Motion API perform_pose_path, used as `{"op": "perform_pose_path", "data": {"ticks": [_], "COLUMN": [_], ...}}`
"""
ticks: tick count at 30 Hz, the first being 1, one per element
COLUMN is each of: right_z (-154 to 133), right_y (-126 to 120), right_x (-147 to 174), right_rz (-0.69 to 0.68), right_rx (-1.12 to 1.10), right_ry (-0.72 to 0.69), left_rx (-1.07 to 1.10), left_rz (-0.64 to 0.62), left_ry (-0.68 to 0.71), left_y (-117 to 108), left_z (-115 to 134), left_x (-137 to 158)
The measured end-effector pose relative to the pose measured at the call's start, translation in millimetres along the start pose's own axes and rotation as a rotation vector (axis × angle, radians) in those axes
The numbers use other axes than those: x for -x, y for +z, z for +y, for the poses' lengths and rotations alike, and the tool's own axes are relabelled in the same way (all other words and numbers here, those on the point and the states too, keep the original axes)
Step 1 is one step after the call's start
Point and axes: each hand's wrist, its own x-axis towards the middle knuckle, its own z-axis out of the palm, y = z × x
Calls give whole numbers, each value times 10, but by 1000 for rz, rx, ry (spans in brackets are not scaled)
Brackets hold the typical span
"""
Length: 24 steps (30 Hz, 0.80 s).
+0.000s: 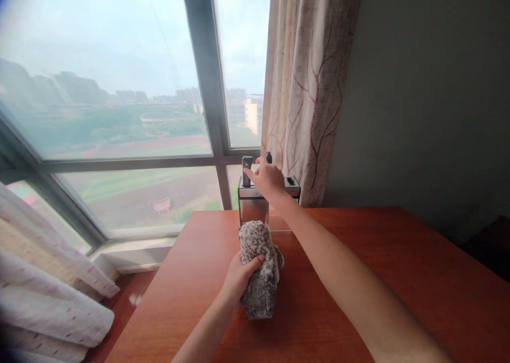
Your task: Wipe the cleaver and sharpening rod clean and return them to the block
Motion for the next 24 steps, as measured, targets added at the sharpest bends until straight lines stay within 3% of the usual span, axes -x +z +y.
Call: {"op": "perform_pose_path", "data": {"ticks": [3,8,13,17,20,24], "right_z": [102,245,321,335,320,272], "right_y": [-163,-322,-240,-167,-169,-232], "right_x": [-87,-250,-273,-268,-301,-383], "right_rz": [96,165,-32,-167,-168,-152], "right_rx": [-2,44,168,235,238,240], "right_ry": [6,87,143,129,126,121], "left_rx": [103,297,482,609,669,673], "left_rz": [-20,-88,-164,-189,-194,-242], "left_ry": [-43,-233,-406,-319,-227,-216], "left_y": [11,-6,-52,-80,-83,-79], "left_z": [22,19,45,76,84,81], "left_x": [36,60,66,34,-1,-17]}}
